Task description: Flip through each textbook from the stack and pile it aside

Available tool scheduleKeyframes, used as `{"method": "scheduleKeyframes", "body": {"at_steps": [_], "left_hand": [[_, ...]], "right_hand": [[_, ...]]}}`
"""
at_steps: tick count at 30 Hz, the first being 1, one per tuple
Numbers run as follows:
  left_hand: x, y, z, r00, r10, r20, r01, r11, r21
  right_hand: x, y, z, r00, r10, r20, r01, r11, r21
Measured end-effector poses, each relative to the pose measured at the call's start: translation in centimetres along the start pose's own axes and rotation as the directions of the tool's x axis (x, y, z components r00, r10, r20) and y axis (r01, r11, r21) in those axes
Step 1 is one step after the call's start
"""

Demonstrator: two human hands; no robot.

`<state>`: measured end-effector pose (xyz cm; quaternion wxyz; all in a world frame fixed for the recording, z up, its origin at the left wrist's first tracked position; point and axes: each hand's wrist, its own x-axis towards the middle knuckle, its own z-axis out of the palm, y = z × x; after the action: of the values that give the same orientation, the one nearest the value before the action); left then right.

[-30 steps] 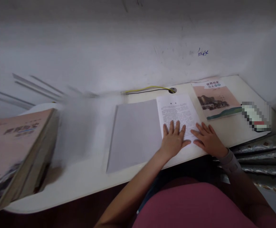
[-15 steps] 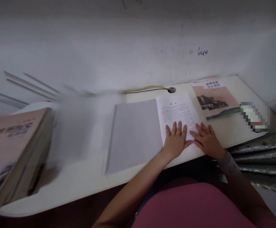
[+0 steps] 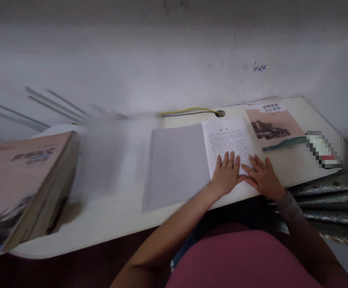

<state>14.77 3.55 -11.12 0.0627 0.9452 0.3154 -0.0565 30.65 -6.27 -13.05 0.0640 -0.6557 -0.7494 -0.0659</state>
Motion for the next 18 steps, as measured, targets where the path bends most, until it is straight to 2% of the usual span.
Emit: {"method": "scheduleKeyframes", "body": {"at_steps": [3,6,8,9,11,12,14,18], "left_hand": [[-0.2,-0.3,-0.5,0.999,0.043,-0.017,-0.043,0.998,-0.040],[-1.7,-2.2,-1.1,0.993,0.036,-0.114,-0.045,0.996,-0.079],[-3.4,-4.7,-1.1,0.972,-0.119,-0.202,0.100,0.990,-0.100],[-4.5,-6.3,-0.9,0.942,-0.233,-0.242,0.210,0.970,-0.121],[-6.8,-9.6,-0.1,0.842,-0.456,-0.289,0.418,0.890,-0.184],[-8.0,-11.2,0.4,0.797,-0.531,-0.289,0.486,0.847,-0.214],[-9.9,-13.8,1.7,0.767,-0.583,-0.268,0.528,0.811,-0.252],[-12.0,-16.7,3.6,0.771,-0.560,-0.304,0.495,0.827,-0.266]], "right_hand": [[0.0,0.2,0.2,1.000,-0.014,-0.004,0.014,1.000,-0.018],[-0.3,0.6,0.5,0.999,-0.023,-0.023,0.023,1.000,-0.014],[-0.4,0.8,0.7,0.999,-0.025,-0.042,0.025,1.000,-0.016],[-0.5,0.9,0.8,0.998,-0.028,-0.052,0.027,0.999,-0.020],[-0.6,1.1,1.0,0.997,-0.040,-0.068,0.038,0.999,-0.032],[-0.6,1.1,1.1,0.996,-0.048,-0.072,0.046,0.998,-0.037],[-0.6,1.0,1.1,0.995,-0.059,-0.074,0.056,0.997,-0.043],[-0.5,0.0,0.8,0.995,-0.067,-0.071,0.064,0.997,-0.049]]}}
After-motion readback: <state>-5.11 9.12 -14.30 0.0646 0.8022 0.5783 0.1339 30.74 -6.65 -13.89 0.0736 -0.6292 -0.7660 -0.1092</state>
